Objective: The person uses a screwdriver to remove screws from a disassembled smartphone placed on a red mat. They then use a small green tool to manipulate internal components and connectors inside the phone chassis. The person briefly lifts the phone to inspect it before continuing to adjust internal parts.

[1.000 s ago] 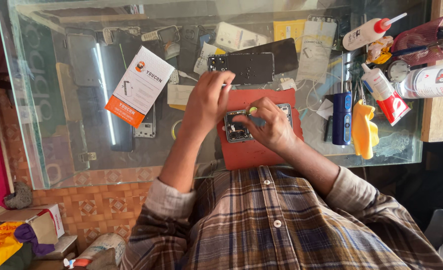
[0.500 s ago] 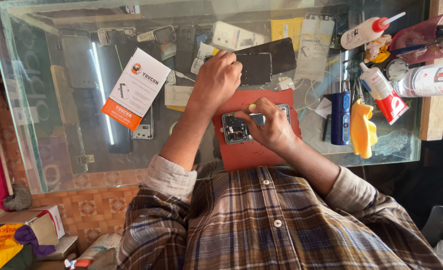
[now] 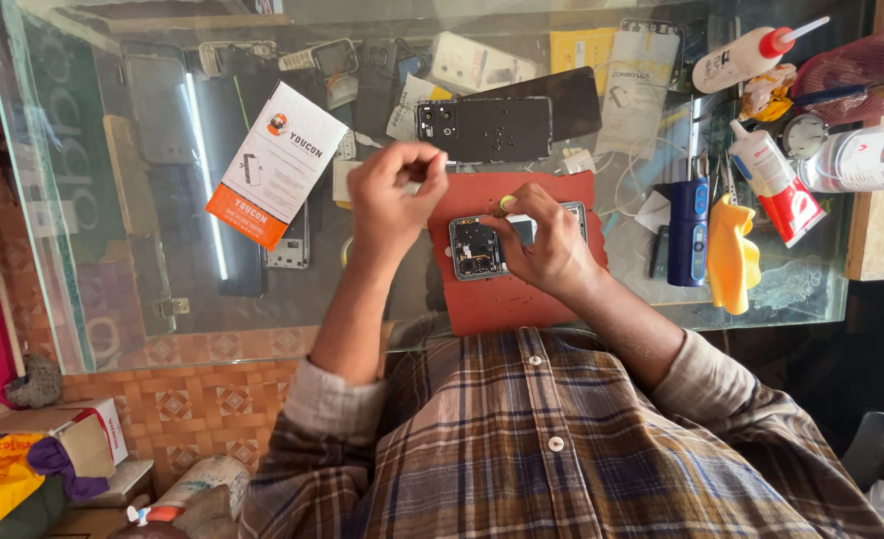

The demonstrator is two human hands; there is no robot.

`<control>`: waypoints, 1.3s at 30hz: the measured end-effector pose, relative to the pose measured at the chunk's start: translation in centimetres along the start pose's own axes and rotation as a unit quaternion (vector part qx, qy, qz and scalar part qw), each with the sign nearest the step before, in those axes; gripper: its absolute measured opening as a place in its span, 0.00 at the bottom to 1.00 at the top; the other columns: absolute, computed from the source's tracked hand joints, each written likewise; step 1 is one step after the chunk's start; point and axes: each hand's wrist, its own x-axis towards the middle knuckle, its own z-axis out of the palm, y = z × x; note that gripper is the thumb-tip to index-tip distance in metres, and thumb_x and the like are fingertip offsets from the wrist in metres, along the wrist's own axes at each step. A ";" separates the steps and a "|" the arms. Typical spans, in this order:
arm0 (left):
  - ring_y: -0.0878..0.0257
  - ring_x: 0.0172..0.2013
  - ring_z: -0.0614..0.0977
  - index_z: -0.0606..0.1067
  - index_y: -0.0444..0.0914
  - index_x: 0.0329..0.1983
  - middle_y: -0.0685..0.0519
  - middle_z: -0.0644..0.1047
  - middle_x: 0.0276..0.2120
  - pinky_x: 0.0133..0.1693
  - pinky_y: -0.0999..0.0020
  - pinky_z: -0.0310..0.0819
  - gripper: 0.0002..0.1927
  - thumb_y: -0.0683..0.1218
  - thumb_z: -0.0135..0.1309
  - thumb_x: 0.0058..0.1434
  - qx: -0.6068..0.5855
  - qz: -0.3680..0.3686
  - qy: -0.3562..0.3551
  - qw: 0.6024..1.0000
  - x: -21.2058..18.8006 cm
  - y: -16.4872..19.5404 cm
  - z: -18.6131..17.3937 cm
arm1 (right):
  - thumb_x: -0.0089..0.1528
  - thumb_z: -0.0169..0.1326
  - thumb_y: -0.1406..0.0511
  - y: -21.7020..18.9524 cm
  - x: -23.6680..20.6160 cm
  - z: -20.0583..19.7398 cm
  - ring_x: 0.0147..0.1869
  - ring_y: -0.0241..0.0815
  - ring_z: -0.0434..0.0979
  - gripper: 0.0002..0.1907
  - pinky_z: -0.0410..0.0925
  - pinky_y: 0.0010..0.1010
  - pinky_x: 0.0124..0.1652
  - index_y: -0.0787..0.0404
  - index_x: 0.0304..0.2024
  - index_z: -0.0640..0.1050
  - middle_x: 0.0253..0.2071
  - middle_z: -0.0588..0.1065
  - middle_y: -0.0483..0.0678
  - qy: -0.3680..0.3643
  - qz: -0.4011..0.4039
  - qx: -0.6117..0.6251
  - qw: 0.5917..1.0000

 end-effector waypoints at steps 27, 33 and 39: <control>0.65 0.42 0.83 0.62 0.35 0.48 0.47 0.79 0.40 0.45 0.71 0.80 0.22 0.33 0.63 0.63 -0.060 -0.030 -0.013 0.998 -14.5 2.0 2.9 | 0.64 0.56 0.82 -3.7 -6.7 -1.8 0.51 0.56 0.85 0.36 0.81 0.41 0.48 0.53 0.56 0.47 0.49 0.76 0.68 0.012 0.009 0.148 0.989; 0.67 0.41 0.84 0.61 0.35 0.48 0.50 0.79 0.39 0.46 0.72 0.80 0.22 0.34 0.64 0.63 -0.049 -0.029 -0.023 0.998 -14.6 2.8 3.8 | 0.64 0.55 0.82 -3.1 -8.2 -2.0 0.53 0.57 0.84 0.35 0.80 0.42 0.51 0.52 0.55 0.48 0.51 0.75 0.69 0.001 0.004 0.176 0.984; 0.66 0.42 0.84 0.62 0.34 0.48 0.49 0.79 0.38 0.46 0.71 0.80 0.22 0.34 0.64 0.63 -0.063 -0.037 -0.025 0.997 -14.7 3.2 3.9 | 0.64 0.55 0.82 -2.9 -8.6 -2.2 0.55 0.57 0.83 0.35 0.80 0.41 0.51 0.53 0.56 0.49 0.53 0.74 0.69 -0.012 -0.001 0.179 0.984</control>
